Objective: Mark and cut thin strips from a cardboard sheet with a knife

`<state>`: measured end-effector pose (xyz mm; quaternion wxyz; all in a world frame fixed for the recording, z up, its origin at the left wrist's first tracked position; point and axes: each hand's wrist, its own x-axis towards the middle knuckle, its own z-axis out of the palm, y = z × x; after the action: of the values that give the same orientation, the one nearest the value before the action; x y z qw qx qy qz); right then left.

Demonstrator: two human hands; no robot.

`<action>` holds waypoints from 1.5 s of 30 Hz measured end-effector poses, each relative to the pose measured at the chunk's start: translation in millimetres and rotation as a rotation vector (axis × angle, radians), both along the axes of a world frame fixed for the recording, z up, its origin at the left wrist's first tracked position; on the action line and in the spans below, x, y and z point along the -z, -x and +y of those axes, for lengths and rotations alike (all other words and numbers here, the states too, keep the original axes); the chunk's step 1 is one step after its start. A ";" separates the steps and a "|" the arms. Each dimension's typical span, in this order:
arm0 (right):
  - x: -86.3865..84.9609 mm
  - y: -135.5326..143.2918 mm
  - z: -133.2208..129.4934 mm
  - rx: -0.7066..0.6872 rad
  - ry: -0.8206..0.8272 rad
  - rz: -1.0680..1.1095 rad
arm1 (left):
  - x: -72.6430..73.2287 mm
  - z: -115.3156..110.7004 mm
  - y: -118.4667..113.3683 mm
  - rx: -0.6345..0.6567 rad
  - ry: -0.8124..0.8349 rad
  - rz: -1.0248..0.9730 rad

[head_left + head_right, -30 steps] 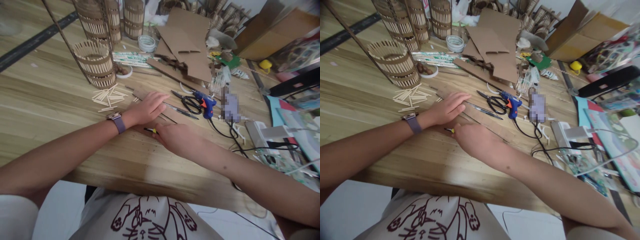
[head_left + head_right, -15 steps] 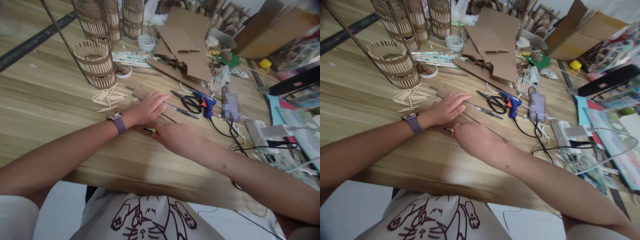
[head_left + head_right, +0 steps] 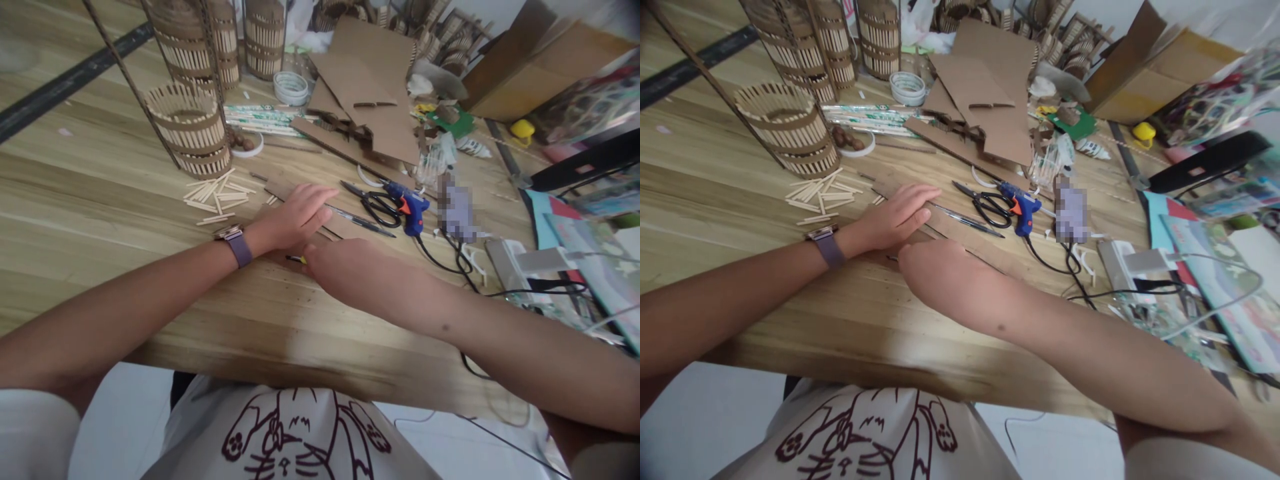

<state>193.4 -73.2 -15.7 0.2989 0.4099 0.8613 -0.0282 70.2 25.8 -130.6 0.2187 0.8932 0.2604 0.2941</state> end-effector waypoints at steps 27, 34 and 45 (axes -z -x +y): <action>18.8 -13.4 11.2 0.003 0.008 -0.004 | 2.8 -8.8 -6.9 -0.104 -0.204 0.307; 22.3 -22.6 10.7 0.033 0.010 0.047 | 3.0 -9.7 -5.5 -0.100 -0.227 0.311; 21.9 -28.6 9.9 0.111 0.077 0.050 | 0.9 -10.6 -4.6 -0.107 -0.265 0.365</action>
<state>222.0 -63.2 -37.6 0.2909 0.4445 0.8426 -0.0883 74.8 15.2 -131.5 0.0329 0.9374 0.3018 0.1704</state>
